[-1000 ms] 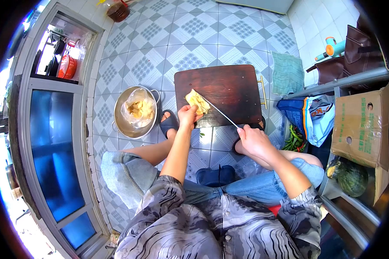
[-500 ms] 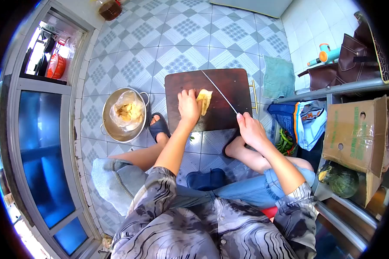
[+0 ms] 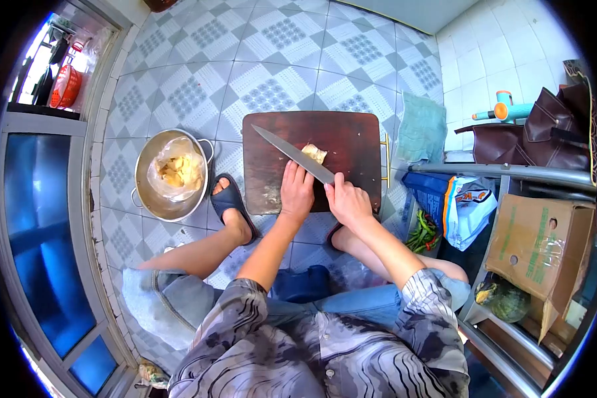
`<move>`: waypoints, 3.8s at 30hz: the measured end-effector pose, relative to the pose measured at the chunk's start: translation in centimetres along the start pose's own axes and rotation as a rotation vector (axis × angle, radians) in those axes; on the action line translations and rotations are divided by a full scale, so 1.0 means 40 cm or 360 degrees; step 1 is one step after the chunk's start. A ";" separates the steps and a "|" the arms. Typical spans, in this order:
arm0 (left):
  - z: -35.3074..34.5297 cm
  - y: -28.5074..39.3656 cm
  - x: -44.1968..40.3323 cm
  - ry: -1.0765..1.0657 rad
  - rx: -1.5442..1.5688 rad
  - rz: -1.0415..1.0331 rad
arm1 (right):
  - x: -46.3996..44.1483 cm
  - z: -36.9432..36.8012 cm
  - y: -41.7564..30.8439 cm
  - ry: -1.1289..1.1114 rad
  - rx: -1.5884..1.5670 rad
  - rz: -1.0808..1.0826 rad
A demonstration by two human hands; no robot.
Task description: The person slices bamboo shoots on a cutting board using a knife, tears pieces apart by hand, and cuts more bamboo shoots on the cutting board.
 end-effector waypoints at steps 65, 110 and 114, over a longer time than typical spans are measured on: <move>-0.012 -0.054 -0.032 0.0101 0.0166 0.0248 | -0.081 -0.052 -0.025 0.0100 0.0057 0.0116; -0.023 -0.027 -0.056 0.0131 0.0092 0.0128 | -0.132 -0.020 0.002 0.0089 0.0025 0.0047; -0.017 -0.024 -0.052 0.0198 -0.0008 0.0105 | -0.052 -0.023 0.072 0.0043 0.0071 0.0014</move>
Point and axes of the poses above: each hand's wrist, its own x-axis away from the middle knuckle, its own z-axis out of the back of the hand, y = z × x, the point moved 10 cm from there along -x, towards the middle knuckle, and after that the axes turned 1 degree about y, right-handed, at the moved point
